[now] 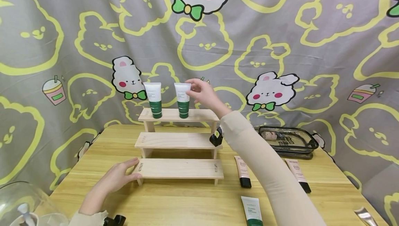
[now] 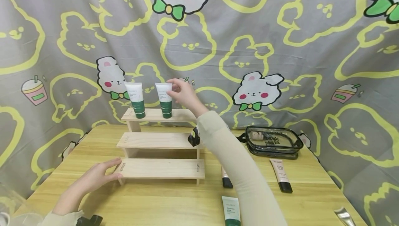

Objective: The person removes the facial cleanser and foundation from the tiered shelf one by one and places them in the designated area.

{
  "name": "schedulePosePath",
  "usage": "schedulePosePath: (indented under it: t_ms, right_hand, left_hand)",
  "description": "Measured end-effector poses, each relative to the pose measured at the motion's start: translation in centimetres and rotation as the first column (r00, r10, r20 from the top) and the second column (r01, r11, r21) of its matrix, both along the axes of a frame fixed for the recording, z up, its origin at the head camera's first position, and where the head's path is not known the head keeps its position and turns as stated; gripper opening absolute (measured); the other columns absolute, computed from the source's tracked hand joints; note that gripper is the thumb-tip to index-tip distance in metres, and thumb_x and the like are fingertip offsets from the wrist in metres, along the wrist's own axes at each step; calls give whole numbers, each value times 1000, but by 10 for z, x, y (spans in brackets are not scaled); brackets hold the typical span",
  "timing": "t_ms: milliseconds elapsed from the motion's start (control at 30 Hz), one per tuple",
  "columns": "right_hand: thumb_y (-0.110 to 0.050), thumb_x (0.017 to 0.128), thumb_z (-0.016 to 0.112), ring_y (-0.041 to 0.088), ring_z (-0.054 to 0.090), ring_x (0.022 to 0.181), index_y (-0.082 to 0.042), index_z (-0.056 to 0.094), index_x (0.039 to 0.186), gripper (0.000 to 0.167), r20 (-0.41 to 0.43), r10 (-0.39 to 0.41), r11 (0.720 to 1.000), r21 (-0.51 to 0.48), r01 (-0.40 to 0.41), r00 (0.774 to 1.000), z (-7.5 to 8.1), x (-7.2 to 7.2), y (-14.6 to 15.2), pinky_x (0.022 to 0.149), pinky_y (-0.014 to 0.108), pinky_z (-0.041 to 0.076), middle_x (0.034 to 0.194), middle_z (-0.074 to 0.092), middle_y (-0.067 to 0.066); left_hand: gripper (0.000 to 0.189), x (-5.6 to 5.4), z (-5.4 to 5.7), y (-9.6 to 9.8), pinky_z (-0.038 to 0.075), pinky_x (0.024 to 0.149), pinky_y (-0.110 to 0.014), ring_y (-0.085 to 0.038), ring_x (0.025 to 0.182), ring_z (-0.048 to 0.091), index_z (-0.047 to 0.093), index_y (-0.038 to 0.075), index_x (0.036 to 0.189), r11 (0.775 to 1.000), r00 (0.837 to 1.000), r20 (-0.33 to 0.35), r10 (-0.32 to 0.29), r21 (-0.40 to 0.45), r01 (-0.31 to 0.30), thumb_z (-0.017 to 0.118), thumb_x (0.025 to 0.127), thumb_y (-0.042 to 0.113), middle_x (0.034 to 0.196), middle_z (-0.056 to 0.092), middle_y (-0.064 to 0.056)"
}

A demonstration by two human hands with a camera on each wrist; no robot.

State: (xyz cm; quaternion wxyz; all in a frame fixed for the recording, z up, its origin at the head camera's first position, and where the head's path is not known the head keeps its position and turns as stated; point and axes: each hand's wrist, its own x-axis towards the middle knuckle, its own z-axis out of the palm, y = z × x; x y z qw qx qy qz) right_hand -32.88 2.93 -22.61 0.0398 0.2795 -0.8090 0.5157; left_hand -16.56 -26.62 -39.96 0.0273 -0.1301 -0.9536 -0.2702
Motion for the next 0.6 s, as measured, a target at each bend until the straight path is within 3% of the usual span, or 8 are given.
schedulePosePath:
  t_ms: [167, 400, 600]
  right_hand:
    - [-9, 91, 59, 30, 60, 94, -7, 60, 115, 24, -40, -37, 999, -14, 36, 999, -2, 0, -2, 68, 48, 54, 97, 63, 12]
    - [-9, 91, 59, 24, 62, 88, -6, 61, 113, 22, -74, -59, 998, -10, 59, 995, -4, 1, -2, 58, 34, 55, 96, 64, 11]
    - [-7, 90, 59, 26, 62, 86, -5, 62, 111, 21, -94, -71, 996, -58, 66, 993, -8, 1, 2, 64, 41, 56, 94, 63, 12]
  left_hand:
    - [64, 1, 1, 1, 36, 95, -55, -44, 115, 44, 50, -11, 124, 1000, 1000, -1, 0, 4, 0, 69, 81, 33, 128, 47, -28]
    - [65, 1, 1, 1, 36, 95, -56, -44, 116, 44, 49, -11, 125, 1000, 1000, 2, -1, 6, 1, 68, 81, 33, 129, 46, -28]
    - [66, 2, 1, 1, 35, 96, -56, -44, 117, 43, 49, -11, 125, 1000, 1000, 7, -1, 11, 1, 68, 81, 34, 129, 45, -28]
